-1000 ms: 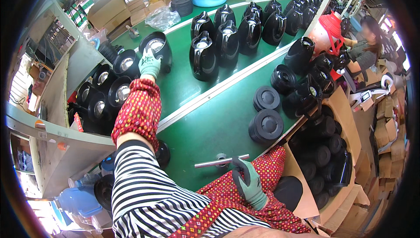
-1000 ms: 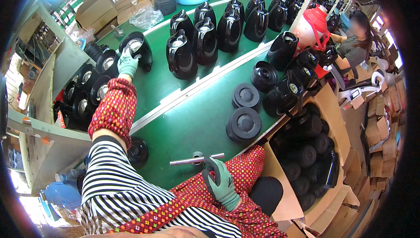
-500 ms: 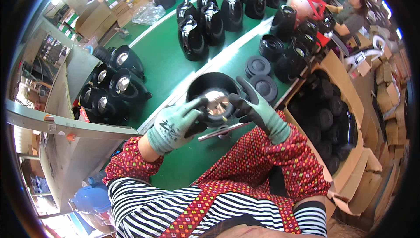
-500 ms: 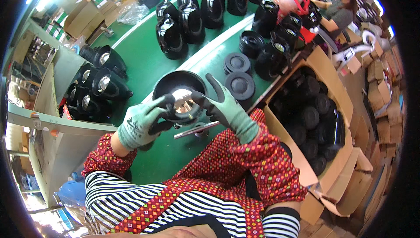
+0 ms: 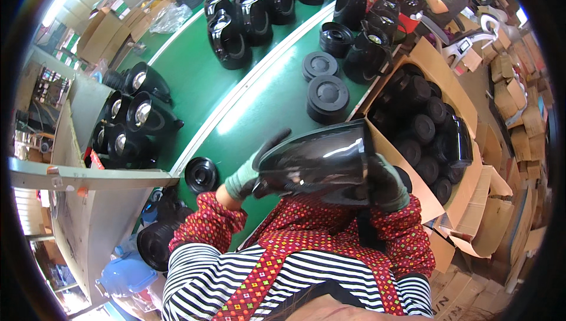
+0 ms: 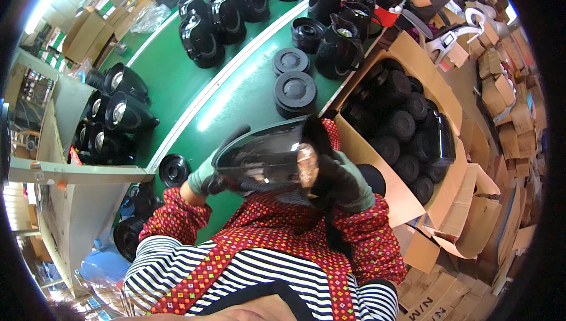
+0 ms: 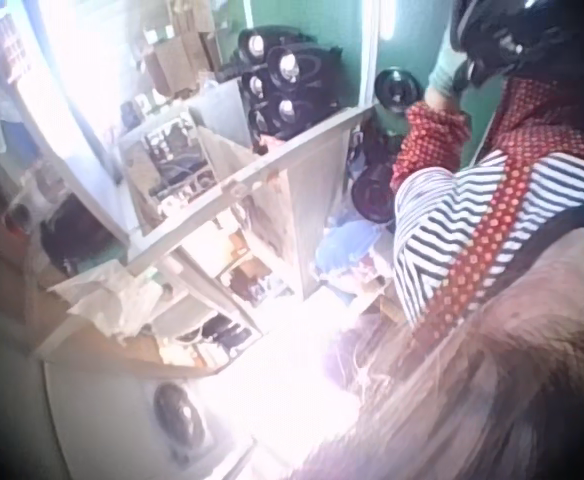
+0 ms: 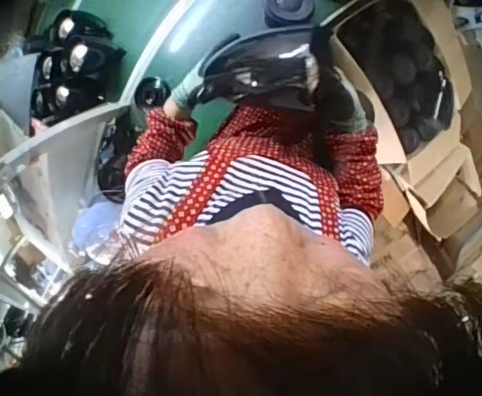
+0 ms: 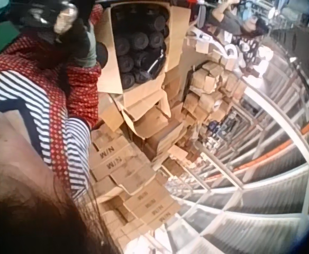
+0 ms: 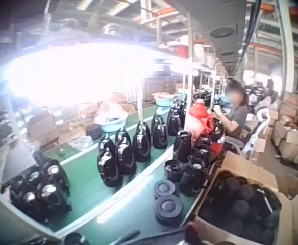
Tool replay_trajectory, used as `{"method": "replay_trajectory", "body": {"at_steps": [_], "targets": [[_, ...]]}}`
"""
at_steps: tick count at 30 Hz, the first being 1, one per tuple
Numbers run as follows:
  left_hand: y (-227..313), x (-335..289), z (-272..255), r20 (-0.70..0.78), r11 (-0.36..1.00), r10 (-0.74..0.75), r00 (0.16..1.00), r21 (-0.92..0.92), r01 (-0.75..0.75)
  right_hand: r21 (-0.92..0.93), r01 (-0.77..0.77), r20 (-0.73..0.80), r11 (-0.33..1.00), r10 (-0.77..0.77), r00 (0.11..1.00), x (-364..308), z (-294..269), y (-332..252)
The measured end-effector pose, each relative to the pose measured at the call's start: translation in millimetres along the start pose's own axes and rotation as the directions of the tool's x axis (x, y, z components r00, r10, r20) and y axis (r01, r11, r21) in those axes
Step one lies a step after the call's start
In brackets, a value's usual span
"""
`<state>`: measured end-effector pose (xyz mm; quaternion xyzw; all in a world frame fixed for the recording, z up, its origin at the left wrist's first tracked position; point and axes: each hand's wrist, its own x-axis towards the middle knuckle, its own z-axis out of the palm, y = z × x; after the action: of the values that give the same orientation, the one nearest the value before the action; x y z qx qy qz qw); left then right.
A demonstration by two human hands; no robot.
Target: The person repeatedly picks up black plastic containers from a green workbench, inserts a metal rod into each, and places the assembled units into a cardboard box. The process is repeated for multiple units throughout the clip.
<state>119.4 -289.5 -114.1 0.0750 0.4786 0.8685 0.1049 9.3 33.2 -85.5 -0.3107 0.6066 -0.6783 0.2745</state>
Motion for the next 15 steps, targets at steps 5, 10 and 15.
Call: {"method": "replay_trajectory", "body": {"at_steps": [5, 10, 15], "targets": [[-51, -23, -11, -0.248, 0.974, -0.116, 0.962, -0.218, 0.061, 0.308, -0.425, 0.247, 0.851, 0.36, 0.9, 43, 40, -25], [-47, -42, -24, -0.382, 0.994, -0.033, 0.924, -0.109, -0.009, -0.897, -0.045, -0.113, 0.44, -0.131, 0.985, 129, 12, 30], [-43, -48, -33, -0.412, 0.999, -0.003, 0.911, -0.04, -0.014, -0.984, -0.179, -0.181, -0.025, 0.143, 0.973, 196, -13, 68]]}}
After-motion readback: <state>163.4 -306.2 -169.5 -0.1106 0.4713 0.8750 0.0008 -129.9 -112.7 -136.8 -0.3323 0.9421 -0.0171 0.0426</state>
